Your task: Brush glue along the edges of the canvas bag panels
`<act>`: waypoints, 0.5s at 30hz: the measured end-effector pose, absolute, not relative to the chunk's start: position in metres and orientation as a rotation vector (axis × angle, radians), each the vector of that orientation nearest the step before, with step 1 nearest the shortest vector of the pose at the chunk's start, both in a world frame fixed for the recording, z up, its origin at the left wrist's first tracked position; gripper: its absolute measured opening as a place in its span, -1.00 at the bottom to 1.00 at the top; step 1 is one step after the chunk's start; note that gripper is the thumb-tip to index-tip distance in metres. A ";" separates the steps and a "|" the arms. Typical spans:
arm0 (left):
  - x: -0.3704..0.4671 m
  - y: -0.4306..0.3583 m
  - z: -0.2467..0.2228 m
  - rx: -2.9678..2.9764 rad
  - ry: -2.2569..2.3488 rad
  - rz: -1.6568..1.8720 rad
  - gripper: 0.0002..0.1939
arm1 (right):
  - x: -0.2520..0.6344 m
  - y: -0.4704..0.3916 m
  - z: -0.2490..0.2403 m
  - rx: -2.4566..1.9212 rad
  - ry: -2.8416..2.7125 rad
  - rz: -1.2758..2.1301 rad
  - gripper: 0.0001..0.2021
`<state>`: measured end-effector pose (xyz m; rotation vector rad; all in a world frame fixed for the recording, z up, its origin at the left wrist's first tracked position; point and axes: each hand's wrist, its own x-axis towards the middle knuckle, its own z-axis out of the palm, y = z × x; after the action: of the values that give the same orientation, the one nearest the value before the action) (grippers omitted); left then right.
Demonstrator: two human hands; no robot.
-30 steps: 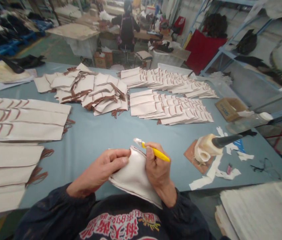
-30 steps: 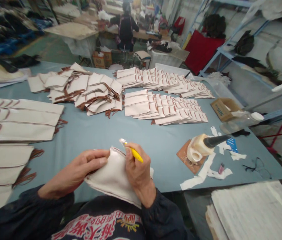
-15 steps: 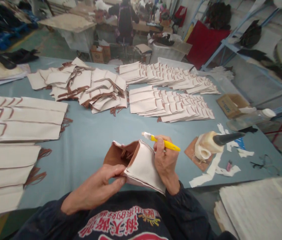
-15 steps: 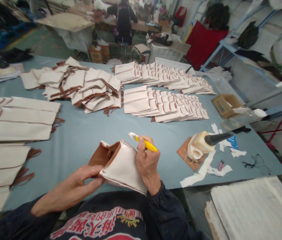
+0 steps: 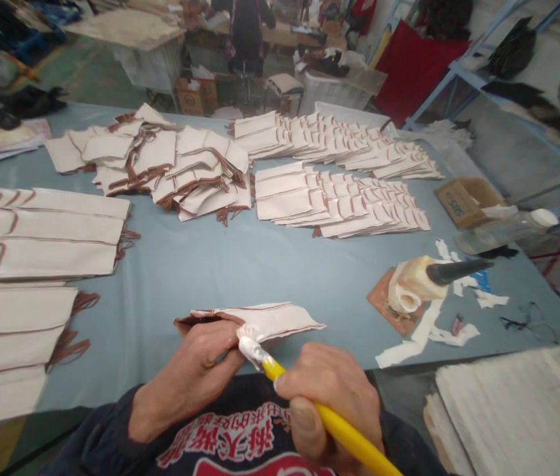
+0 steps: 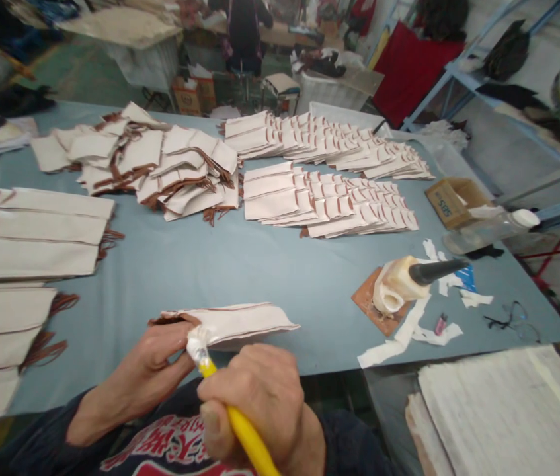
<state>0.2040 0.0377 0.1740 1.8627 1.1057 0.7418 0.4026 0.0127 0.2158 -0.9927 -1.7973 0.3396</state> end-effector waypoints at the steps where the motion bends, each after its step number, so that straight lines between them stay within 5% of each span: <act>1: 0.204 0.037 0.174 1.882 1.105 0.737 -0.70 | 0.403 0.013 0.216 -0.989 -1.801 0.350 -0.76; 15: 0.209 0.035 0.177 1.990 1.102 0.785 -0.72 | 0.404 0.022 0.213 -0.988 -1.684 0.361 -0.78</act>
<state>0.2095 0.0349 0.1773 1.9897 1.1021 0.7845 0.4043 0.0218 0.2133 -0.9885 -1.6839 0.3611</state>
